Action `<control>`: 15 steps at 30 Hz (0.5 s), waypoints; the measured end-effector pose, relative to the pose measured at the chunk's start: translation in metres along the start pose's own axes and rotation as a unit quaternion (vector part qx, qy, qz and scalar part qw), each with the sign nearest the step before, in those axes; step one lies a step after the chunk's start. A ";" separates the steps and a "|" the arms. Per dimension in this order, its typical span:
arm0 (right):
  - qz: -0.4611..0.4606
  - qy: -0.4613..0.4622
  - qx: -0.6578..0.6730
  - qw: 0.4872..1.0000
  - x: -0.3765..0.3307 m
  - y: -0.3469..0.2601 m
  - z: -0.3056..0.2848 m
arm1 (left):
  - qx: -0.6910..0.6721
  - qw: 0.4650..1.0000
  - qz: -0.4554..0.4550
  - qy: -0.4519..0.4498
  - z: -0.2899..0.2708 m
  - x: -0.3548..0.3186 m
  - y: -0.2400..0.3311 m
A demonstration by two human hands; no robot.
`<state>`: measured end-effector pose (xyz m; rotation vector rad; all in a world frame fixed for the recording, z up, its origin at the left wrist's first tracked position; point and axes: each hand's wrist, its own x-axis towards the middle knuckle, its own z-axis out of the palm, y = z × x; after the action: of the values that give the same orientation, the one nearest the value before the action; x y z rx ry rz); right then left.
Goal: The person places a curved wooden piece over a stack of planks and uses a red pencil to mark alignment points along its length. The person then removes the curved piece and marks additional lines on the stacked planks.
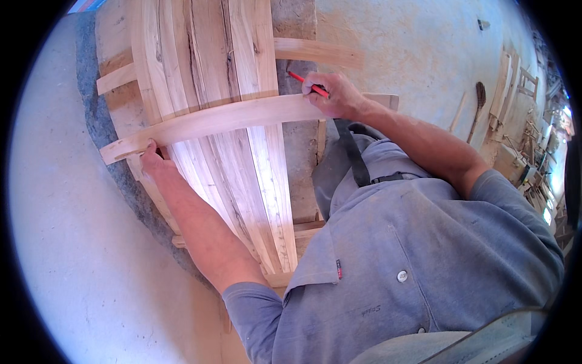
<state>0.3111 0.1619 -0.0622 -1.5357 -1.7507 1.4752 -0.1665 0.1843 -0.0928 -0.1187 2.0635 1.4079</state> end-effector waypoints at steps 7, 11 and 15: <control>-0.009 0.008 -0.014 1.000 0.001 0.002 0.000 | -0.008 1.000 -0.008 0.003 0.002 0.001 -0.001; -0.008 0.008 -0.015 1.000 0.001 -0.001 0.000 | -0.007 1.000 -0.010 0.005 -0.003 0.008 -0.002; -0.003 0.006 -0.024 1.000 0.001 0.000 0.000 | 0.002 1.000 -0.009 0.016 0.003 -0.004 0.001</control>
<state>0.3105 0.1628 -0.0624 -1.5583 -1.7944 1.4283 -0.1625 0.1866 -0.0910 -0.1583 2.0873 1.3998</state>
